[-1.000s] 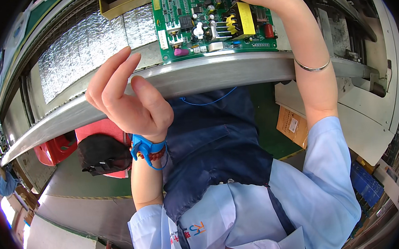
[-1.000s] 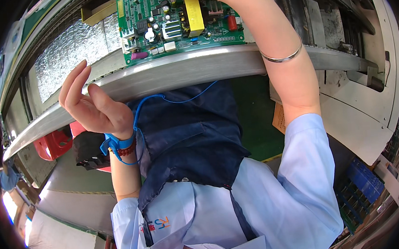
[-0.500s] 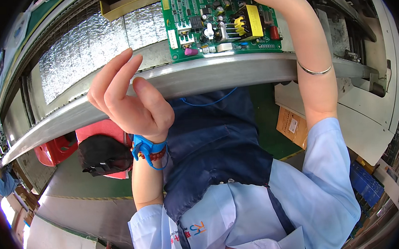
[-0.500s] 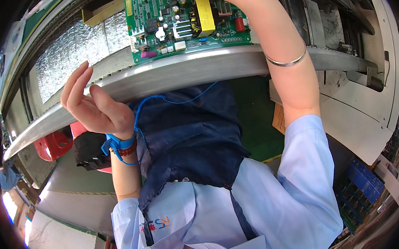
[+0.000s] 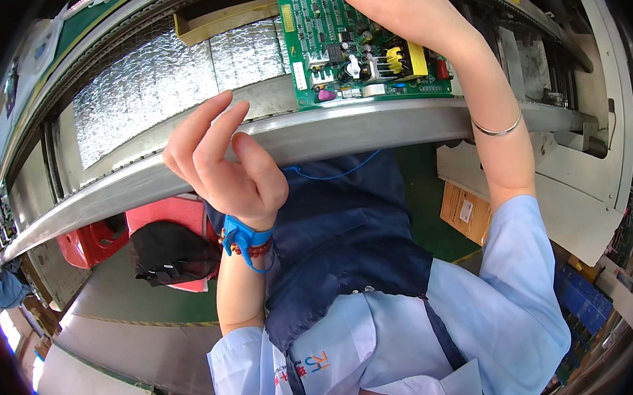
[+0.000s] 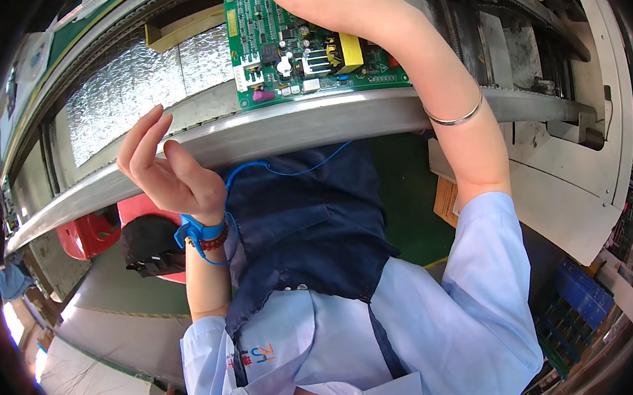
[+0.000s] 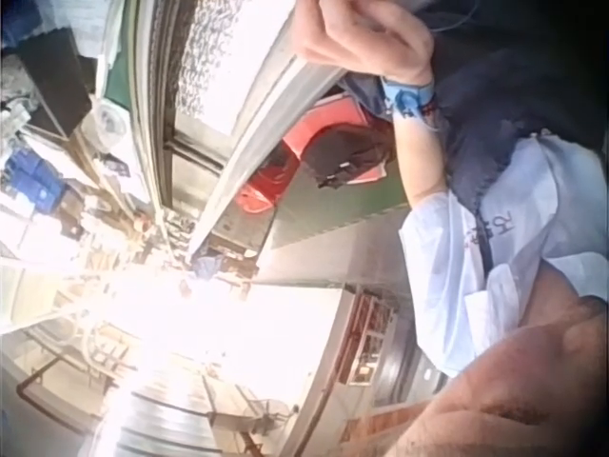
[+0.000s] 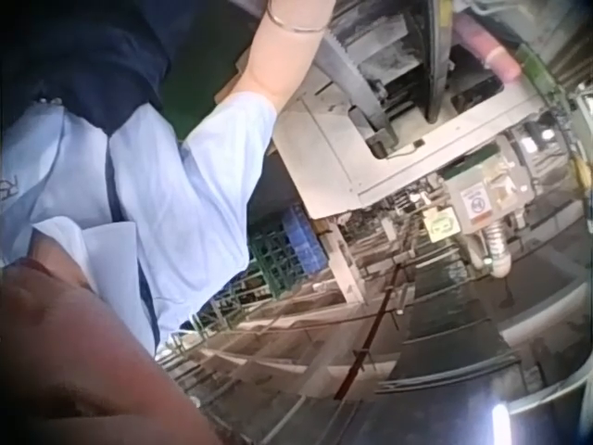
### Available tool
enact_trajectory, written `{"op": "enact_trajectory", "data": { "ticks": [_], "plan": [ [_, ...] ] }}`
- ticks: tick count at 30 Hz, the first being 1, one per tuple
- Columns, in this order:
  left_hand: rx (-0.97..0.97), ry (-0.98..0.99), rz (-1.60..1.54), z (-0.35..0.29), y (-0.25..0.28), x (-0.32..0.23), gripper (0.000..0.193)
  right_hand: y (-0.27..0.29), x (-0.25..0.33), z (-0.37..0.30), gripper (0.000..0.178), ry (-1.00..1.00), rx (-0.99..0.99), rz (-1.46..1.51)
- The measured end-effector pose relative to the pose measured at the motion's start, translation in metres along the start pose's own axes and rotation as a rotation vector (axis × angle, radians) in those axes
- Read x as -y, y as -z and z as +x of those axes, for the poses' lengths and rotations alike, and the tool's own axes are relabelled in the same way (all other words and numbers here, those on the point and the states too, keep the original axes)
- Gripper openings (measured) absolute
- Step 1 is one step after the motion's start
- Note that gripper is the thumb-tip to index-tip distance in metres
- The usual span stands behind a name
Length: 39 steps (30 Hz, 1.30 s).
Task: The person assembles electronic components onto a circuit board by hand on a conveyor belt line.
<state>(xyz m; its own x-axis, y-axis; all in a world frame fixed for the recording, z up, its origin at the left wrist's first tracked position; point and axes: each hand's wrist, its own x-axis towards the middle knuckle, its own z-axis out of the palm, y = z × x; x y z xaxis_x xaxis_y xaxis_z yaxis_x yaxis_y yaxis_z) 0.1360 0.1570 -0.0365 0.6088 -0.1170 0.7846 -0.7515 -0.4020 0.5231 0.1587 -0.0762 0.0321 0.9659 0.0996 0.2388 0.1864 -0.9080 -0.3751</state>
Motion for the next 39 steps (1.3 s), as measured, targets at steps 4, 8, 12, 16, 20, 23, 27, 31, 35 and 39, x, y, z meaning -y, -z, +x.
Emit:
{"op": "enact_trajectory", "data": {
  "ticks": [4, 8, 12, 16, 20, 23, 27, 31, 35, 39],
  "plan": [
    [0.004, -0.004, -0.004, 0.000, 0.000, 0.000, 0.030, 0.004, 0.002, -0.001, 0.019, -0.030, 0.057, -0.003],
    [0.006, -0.016, 0.012, 0.000, 0.003, -0.001, 0.030, 0.008, 0.000, -0.005, 0.019, 0.023, -0.025, -0.004],
    [0.016, -0.019, 0.023, 0.000, 0.002, -0.002, 0.030, 0.002, -0.001, -0.008, 0.027, 0.061, -0.267, -0.071],
    [0.035, -0.026, 0.044, 0.000, 0.004, -0.003, 0.029, -0.008, -0.006, -0.011, 0.032, 0.094, -0.364, -0.244],
    [0.032, -0.016, 0.044, 0.001, 0.005, -0.005, 0.029, -0.006, -0.004, -0.012, 0.034, 0.070, -0.367, -0.289],
    [0.027, -0.003, 0.033, 0.000, 0.005, -0.004, 0.029, -0.006, -0.001, -0.013, 0.035, 0.026, -0.341, -0.283],
    [0.020, -0.004, 0.024, 0.001, 0.004, -0.004, 0.029, -0.010, -0.013, -0.014, 0.033, -0.014, -0.351, -0.373],
    [0.022, 0.005, 0.015, 0.001, 0.004, -0.005, 0.030, -0.018, -0.029, -0.015, 0.029, 0.047, -0.425, -0.416],
    [0.031, 0.017, 0.037, 0.001, 0.007, -0.007, 0.031, -0.016, -0.031, -0.017, 0.029, 0.007, -0.442, -0.309],
    [0.035, 0.025, 0.017, 0.001, 0.007, -0.007, 0.031, -0.009, -0.027, -0.019, 0.029, 0.080, -0.503, -0.391]
  ]
}}
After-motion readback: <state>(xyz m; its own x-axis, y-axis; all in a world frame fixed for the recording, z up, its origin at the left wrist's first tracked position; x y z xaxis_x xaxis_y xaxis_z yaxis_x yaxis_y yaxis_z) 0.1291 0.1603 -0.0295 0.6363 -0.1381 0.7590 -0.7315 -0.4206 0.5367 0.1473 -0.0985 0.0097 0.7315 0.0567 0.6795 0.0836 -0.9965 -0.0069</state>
